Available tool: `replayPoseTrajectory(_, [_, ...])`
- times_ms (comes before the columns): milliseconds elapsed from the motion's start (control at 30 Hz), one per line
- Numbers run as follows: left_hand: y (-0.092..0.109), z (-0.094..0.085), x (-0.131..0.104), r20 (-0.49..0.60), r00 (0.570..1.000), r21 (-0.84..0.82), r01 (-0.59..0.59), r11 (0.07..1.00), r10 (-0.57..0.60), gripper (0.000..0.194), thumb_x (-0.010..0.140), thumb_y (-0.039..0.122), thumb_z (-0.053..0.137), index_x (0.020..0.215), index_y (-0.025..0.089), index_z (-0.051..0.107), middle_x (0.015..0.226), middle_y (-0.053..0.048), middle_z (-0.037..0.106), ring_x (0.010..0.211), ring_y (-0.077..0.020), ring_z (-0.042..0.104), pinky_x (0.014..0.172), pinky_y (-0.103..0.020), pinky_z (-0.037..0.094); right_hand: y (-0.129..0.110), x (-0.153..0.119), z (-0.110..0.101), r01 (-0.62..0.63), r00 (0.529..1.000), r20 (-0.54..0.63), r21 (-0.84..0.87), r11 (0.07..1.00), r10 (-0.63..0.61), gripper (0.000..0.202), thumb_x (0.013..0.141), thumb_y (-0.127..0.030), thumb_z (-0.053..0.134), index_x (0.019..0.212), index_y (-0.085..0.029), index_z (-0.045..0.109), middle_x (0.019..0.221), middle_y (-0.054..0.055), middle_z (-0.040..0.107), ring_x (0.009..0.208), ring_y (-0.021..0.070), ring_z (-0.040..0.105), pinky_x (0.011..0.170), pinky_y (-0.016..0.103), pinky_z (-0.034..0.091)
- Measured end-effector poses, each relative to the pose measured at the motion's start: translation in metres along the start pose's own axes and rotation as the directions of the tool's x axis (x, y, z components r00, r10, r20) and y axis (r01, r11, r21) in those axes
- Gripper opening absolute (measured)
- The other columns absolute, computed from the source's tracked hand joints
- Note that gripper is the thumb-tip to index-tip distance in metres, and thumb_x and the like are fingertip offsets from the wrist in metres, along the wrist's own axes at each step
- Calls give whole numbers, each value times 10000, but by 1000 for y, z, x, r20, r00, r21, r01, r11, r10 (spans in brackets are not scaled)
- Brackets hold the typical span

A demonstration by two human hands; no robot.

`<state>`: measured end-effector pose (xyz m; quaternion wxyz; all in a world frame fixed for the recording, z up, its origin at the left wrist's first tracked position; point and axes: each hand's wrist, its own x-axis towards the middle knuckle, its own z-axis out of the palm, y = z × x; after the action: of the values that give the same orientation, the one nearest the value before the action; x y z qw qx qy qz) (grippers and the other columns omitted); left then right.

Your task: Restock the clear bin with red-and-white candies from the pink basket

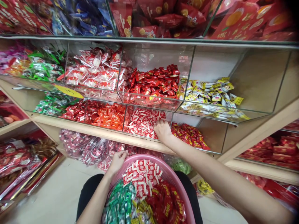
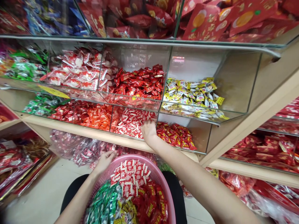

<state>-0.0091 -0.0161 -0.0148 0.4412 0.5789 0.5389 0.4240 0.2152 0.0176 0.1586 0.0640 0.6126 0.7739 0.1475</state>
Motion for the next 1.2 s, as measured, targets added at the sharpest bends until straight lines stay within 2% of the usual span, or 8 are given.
replayPoseTrajectory(200, [7, 1, -1, -20, 1000, 1, 10, 1000, -10, 366, 714, 491, 537, 614, 148, 612, 593, -1, 607, 586, -140, 521, 569, -231, 383, -1, -4, -8, 7, 1000, -28, -5, 1000, -7, 317, 823, -29, 348, 967, -48, 630, 1056, 224, 582, 991, 289, 495, 754, 377, 371])
replayPoseTrajectory(333, [10, 1, -3, -26, 1000, 15, 7, 1000, -7, 355, 712, 482, 539, 632, 148, 626, 620, -4, 620, 607, -144, 527, 582, -234, 386, 0, -19, -26, 40, 994, -99, 39, 998, -36, 288, 827, -21, 349, 986, -71, 584, 994, 188, 599, 953, 257, 515, 750, 342, 379])
replayPoseTrajectory(500, [9, 1, -2, -30, 999, 50, -12, 999, 14, 320, 728, 434, 527, 631, 148, 633, 580, 12, 606, 567, -133, 509, 566, -234, 371, -3, -61, -45, 192, 962, -252, 337, 922, -108, 173, 884, -181, 395, 997, -152, 523, 939, 87, 585, 875, 181, 532, 716, 268, 383])
replayPoseTrajectory(600, [10, 2, -2, -29, 1000, 54, -6, 999, 8, 320, 733, 426, 524, 640, 145, 647, 588, 9, 614, 562, -130, 503, 554, -233, 361, -16, -80, -22, 299, 952, -253, 638, 710, -173, 152, 880, -276, 423, 941, -194, 535, 864, 19, 591, 784, 127, 540, 669, 223, 381])
replayPoseTrajectory(700, [11, 3, -2, -30, 1000, 53, -9, 999, 11, 318, 735, 423, 527, 655, 144, 655, 613, 2, 629, 587, -135, 516, 571, -235, 371, -41, -87, 24, 197, 973, -99, 824, 530, -208, 109, 804, -265, 526, 878, -190, 552, 757, -13, 600, 686, 110, 539, 595, 202, 375])
replayPoseTrajectory(800, [11, 3, -2, -33, 999, 37, -9, 999, 11, 321, 730, 432, 533, 643, 143, 644, 622, -4, 634, 609, -141, 532, 587, -236, 387, -72, -83, 68, 54, 965, 64, 900, 432, -255, 81, 736, -208, 574, 805, -166, 568, 687, -25, 605, 605, 93, 534, 535, 184, 364])
replayPoseTrajectory(933, [9, 3, -2, -41, 999, 12, 2, 1000, -1, 340, 724, 457, 529, 651, 143, 636, 624, -12, 638, 625, -150, 556, 597, -241, 410, -107, -74, 90, -67, 955, 200, 863, 501, -218, 60, 682, -199, 623, 724, -161, 605, 661, -27, 624, 594, 94, 543, 525, 182, 365])
replayPoseTrajectory(1200, [6, 1, -1, -46, 999, -9, 8, 1000, -8, 319, 704, 445, 542, 671, 150, 659, 601, -1, 635, 602, -148, 557, 592, -241, 409, -148, -68, 74, -163, 946, 303, 745, 647, -111, 90, 683, -244, 629, 640, -166, 618, 758, 40, 665, 727, 174, 608, 603, 255, 426])
